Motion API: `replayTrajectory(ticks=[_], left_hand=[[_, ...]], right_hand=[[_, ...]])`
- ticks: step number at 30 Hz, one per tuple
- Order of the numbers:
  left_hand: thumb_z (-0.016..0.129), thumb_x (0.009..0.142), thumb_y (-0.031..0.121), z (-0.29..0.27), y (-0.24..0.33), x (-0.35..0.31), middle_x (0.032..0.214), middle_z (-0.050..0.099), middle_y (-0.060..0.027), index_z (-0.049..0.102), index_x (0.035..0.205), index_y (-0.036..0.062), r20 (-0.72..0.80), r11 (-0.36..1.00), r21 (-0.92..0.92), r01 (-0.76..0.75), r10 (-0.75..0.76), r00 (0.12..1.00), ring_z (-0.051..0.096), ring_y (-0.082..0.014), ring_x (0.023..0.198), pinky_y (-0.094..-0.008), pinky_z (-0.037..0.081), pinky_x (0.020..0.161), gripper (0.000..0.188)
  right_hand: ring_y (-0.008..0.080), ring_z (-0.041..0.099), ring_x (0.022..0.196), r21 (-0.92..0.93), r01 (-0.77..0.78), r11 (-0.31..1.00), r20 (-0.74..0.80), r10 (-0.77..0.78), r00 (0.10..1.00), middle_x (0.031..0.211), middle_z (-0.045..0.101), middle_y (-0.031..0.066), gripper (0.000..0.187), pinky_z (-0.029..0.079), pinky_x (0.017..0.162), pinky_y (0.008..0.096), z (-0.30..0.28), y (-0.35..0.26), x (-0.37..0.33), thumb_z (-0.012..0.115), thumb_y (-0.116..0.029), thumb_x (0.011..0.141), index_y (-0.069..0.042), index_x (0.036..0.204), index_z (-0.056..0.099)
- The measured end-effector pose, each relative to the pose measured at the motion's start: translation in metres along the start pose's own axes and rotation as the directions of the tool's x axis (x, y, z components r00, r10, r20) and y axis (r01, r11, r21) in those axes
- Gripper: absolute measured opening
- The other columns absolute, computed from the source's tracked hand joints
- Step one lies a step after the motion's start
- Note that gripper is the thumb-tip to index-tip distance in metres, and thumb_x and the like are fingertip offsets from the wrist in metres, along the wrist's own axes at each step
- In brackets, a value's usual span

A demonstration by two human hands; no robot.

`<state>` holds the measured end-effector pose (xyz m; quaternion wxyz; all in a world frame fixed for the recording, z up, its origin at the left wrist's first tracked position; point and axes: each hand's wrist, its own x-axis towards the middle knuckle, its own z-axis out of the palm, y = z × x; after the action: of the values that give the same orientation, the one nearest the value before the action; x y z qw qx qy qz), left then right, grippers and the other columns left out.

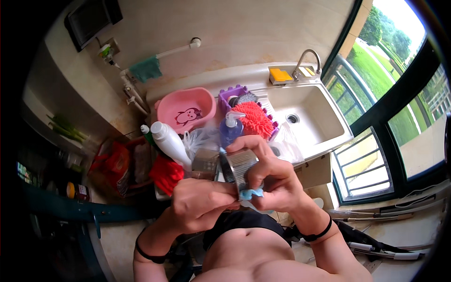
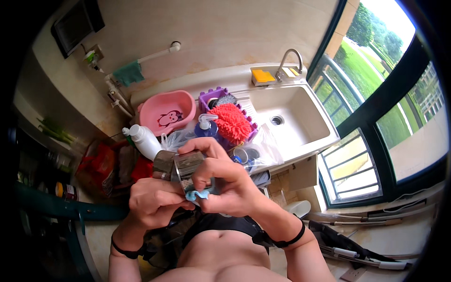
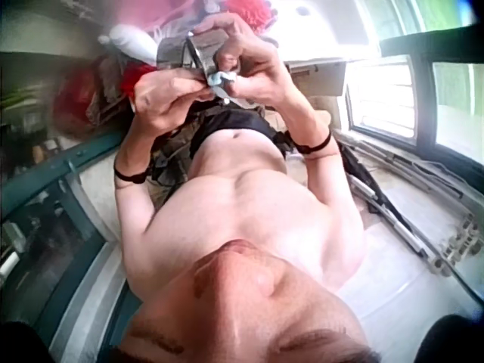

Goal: Assembling the components of a metal Vietnamese coffee filter.

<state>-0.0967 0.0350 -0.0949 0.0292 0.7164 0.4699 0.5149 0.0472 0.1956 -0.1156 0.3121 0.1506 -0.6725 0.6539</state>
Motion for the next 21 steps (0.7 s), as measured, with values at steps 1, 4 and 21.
replayTrajectory(ticks=[1,4,21], left_hand=[[0.081,0.08,0.003,0.0,0.001,0.0,0.082,0.077,-0.01,0.067,0.094,0.0076,-0.001,1.0,0.028,0.006,-0.006,1.0,0.076,-0.0256,0.069,-0.0336,0.058,0.06,0.02],[0.079,0.082,0.003,0.0,0.0,0.0,0.078,0.076,-0.0084,0.067,0.092,0.0076,0.011,0.999,0.043,0.012,-0.012,1.0,0.075,-0.0242,0.068,-0.0335,0.058,0.061,0.016],[0.068,0.1,0.009,0.007,-0.023,-0.035,0.087,0.071,-0.0113,0.066,0.1,-0.0025,0.23,0.277,-0.698,0.66,-0.786,0.574,0.075,-0.0201,0.076,-0.031,0.062,0.065,0.012]], right_hand=[[0.031,0.048,0.129,-0.008,-0.003,1.0,-0.013,0.003,1.0,0.14,0.047,0.0229,0.023,0.035,0.11,0.0415,0.0,0.0,0.0,0.077,0.002,0.072,-0.008,0.086,0.061],[0.0306,0.047,0.13,0.06,-0.126,0.99,-0.022,0.128,0.992,0.138,0.048,0.0249,0.019,0.035,0.11,0.0422,0.001,-0.002,0.0,0.078,-0.005,0.075,-0.008,0.085,0.062],[0.0225,0.052,0.134,0.376,-0.43,0.821,-0.038,0.478,0.878,0.155,0.044,0.0201,0.015,0.043,0.108,0.0379,-0.011,0.038,-0.014,0.075,-0.003,0.092,-0.006,0.102,0.064]])
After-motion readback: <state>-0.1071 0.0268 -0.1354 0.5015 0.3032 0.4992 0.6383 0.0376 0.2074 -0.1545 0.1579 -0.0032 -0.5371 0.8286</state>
